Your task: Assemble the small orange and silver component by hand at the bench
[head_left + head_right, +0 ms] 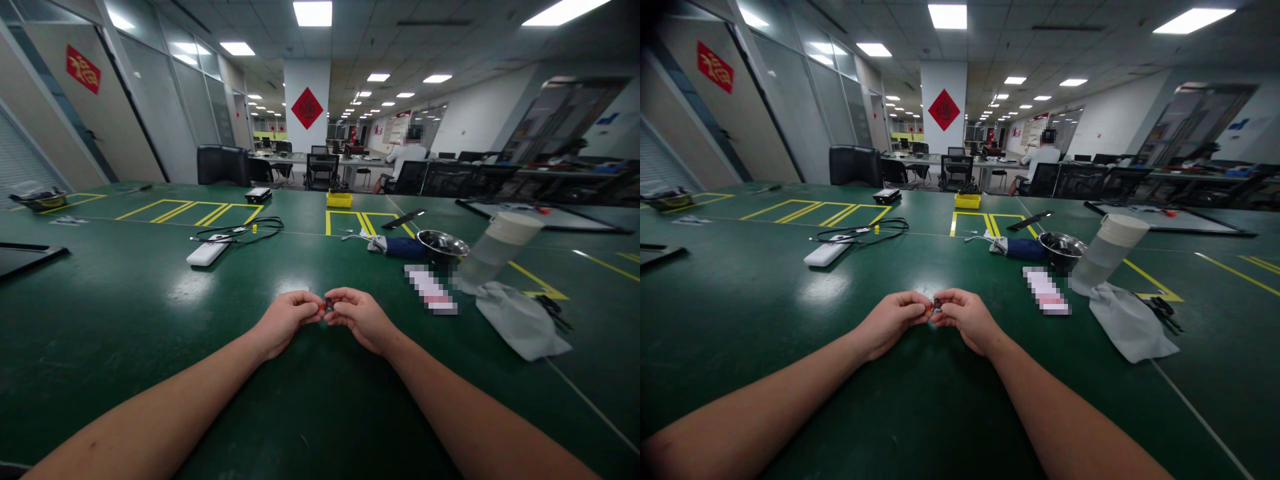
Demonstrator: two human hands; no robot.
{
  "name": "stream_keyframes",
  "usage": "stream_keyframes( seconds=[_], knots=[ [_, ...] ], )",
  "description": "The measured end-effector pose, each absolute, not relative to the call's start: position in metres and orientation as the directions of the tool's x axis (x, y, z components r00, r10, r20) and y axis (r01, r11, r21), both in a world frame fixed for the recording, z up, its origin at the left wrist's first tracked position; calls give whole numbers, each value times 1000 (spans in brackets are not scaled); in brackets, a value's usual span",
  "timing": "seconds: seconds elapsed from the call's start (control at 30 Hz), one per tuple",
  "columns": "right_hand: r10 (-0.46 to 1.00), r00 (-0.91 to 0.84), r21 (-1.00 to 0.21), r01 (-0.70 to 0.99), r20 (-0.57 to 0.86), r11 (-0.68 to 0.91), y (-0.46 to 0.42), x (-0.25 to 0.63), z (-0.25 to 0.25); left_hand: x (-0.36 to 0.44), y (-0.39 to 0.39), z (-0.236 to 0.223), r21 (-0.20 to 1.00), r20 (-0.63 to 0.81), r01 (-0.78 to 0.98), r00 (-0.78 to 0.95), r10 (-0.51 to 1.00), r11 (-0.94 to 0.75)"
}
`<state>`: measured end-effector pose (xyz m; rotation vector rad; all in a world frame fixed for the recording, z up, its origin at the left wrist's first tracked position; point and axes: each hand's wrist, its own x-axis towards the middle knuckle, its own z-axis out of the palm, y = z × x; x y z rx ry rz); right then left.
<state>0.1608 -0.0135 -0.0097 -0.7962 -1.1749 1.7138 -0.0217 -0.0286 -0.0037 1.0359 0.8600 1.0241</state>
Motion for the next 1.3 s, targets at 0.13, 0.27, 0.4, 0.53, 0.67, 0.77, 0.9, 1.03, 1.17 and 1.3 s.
stream_keyframes(
  seconds=[0.13,0.27,0.4,0.53,0.67,0.77,0.9,1.03,1.17,1.3],
  knots=[
    [916,-401,-943,-297,-19,-150,-15,160,-9,-21,-31,-3,961,-54,-244,300,952,131],
    [918,-397,-948,-287,-13,-137,-15,160,-9,-21,-32,-2,967,-40,-228,307,951,115],
    [913,-408,-959,-265,19,-99,-15,160,-11,-21,-31,-1,962,-55,-237,303,951,131],
    [903,-428,-968,-239,35,-76,-16,160,-10,-21,-31,0,956,-62,-252,322,945,148],
    [909,-414,-970,-237,48,-56,-16,160,-10,-21,-32,0,957,-48,-258,320,946,136],
    [912,-404,-973,-230,65,-32,-15,160,-11,-20,-33,1,968,-28,-230,311,950,103],
    [915,-395,-974,-226,78,-14,-14,160,-14,-20,-34,2,983,-14,-175,272,962,64],
    [909,-405,-973,-230,94,-2,-13,161,-16,-20,-33,2,985,-17,-162,268,963,63],
    [907,-412,-975,-221,84,-10,-14,161,-13,-21,-32,1,982,-38,-165,293,955,90],
    [899,-433,-974,-221,57,-45,-15,161,-10,-21,-32,0,982,-40,-166,303,952,94]
  ],
)
